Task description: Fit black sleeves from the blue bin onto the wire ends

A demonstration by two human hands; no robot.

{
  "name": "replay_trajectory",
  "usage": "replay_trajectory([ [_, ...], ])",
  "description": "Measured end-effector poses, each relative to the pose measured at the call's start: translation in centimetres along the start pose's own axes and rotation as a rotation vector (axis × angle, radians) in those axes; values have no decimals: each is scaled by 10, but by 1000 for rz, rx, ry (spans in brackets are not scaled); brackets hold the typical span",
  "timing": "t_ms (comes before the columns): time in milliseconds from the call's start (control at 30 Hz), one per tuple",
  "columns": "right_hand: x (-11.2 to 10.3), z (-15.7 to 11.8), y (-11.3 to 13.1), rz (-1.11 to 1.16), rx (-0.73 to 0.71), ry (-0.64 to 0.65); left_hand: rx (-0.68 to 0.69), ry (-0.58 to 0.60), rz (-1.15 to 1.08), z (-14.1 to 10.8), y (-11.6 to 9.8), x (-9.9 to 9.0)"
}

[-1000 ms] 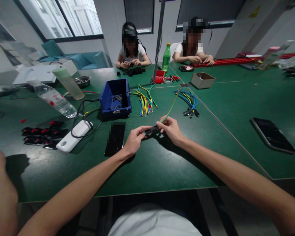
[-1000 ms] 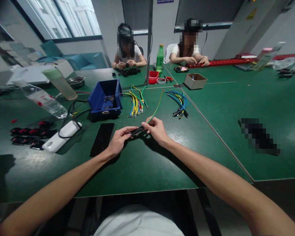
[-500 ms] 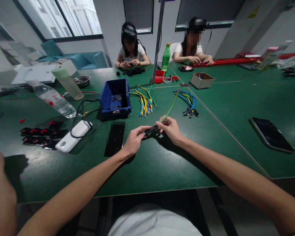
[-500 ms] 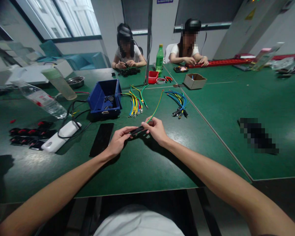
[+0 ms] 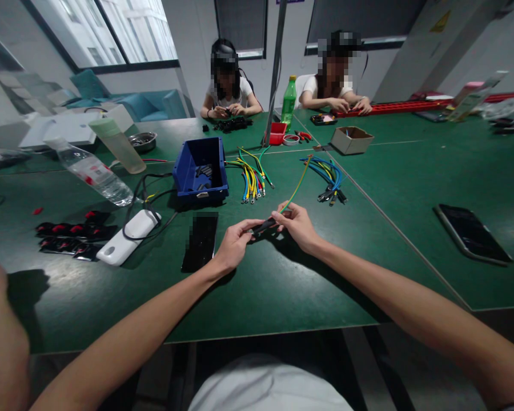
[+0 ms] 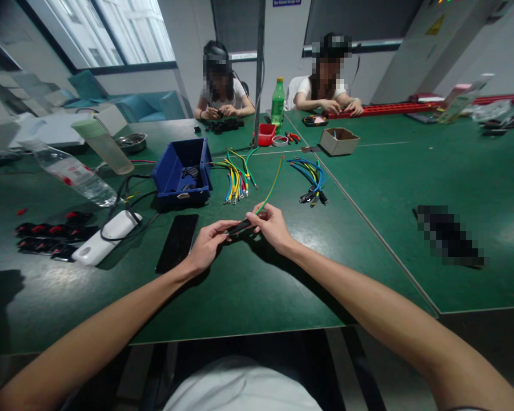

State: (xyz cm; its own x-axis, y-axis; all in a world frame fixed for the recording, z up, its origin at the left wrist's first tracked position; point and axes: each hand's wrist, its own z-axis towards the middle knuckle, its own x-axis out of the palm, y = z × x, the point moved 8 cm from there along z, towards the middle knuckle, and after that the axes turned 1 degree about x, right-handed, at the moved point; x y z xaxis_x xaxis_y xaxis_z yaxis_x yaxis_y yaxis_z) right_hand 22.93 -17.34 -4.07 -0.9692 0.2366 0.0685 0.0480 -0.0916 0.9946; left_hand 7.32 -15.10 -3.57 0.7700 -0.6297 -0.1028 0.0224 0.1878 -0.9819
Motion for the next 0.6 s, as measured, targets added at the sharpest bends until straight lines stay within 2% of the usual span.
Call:
replay_trajectory([
  [367,-2,2,-3,1,5,-37,5,-21,44,-2,-4,0],
  [600,-6,3,-4,3,-39,-72,-42,-125,21,-2,7,-6],
])
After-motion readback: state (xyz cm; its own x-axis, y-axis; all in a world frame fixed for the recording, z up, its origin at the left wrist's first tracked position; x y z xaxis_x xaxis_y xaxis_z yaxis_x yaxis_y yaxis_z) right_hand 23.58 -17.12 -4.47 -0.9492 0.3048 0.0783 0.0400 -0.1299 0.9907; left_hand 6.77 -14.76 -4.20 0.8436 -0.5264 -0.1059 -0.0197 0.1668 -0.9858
